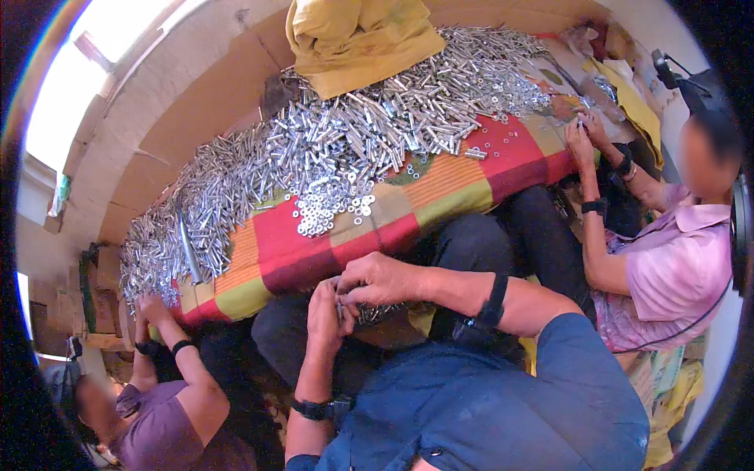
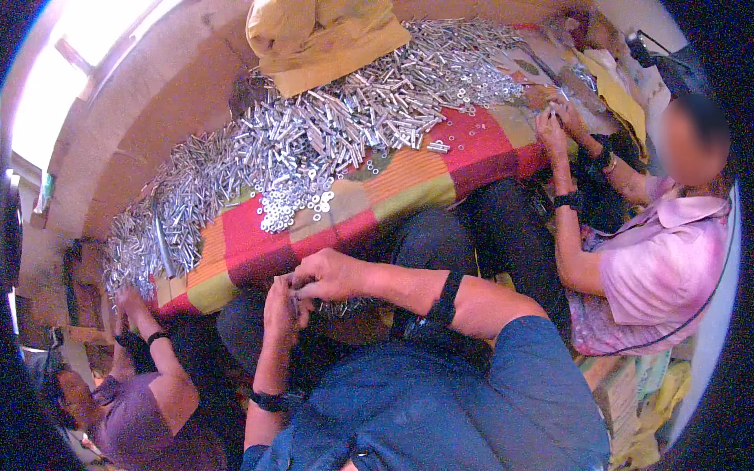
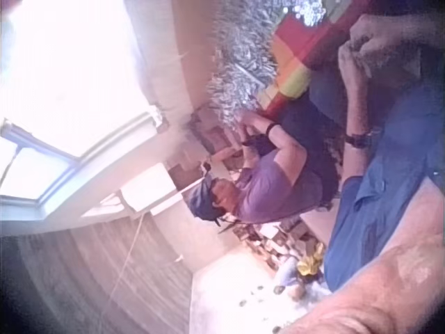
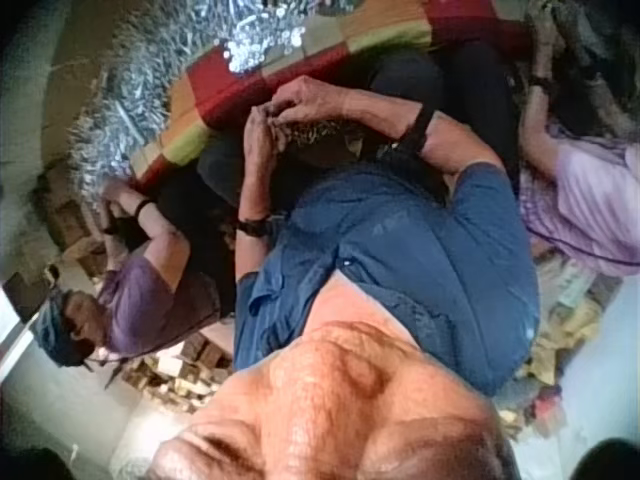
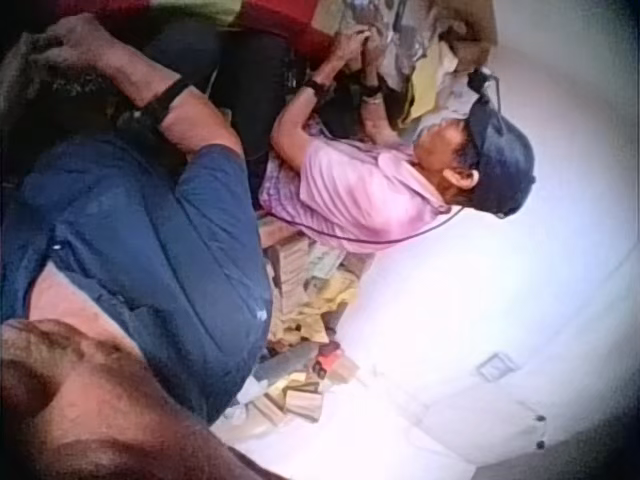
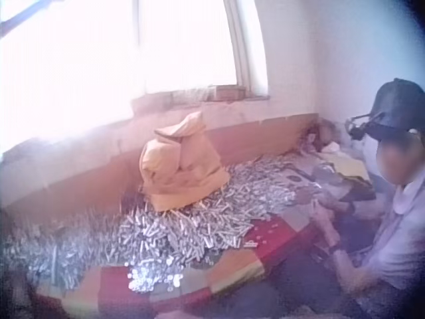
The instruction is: The recorder is assembling small metal bolts, washers, and nuts at a workstation with two other people.
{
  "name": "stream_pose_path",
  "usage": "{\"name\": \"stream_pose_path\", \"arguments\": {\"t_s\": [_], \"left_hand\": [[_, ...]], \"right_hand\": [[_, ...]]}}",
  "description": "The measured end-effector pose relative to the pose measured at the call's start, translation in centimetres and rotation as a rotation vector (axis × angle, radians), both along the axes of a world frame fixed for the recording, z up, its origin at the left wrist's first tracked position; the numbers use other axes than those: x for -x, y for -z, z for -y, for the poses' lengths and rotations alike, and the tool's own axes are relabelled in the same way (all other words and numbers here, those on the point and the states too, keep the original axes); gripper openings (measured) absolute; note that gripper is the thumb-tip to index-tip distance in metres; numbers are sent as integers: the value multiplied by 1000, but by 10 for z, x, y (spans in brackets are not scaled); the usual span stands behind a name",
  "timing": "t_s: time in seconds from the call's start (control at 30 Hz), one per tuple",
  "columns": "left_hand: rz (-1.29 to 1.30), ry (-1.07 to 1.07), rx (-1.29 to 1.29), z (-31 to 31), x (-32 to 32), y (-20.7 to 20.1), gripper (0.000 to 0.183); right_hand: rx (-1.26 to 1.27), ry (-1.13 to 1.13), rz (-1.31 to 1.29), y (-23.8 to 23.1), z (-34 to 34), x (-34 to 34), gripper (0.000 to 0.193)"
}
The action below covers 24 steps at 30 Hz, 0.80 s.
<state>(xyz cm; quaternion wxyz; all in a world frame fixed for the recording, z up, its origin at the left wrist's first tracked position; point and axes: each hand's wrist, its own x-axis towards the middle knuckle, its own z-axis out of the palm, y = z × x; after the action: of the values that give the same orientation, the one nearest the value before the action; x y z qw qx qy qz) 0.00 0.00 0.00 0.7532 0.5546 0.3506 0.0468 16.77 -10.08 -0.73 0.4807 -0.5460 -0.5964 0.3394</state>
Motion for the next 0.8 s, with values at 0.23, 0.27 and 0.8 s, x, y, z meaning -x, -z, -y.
{"name": "stream_pose_path", "arguments": {"t_s": [0.23, 0.27, 0.8], "left_hand": [[2, -135, -157, 32, -2, 4, 52], [31, -141, -252, 32, -1, 9, 53], [116, -33, -286, 32, 42, -82, 27]], "right_hand": [[-107, -38, -60, -6, 17, 15, 24], [-127, -45, -76, -7, 19, 17, 23], [149, 152, -919, -51, 29, -46, 11]]}}
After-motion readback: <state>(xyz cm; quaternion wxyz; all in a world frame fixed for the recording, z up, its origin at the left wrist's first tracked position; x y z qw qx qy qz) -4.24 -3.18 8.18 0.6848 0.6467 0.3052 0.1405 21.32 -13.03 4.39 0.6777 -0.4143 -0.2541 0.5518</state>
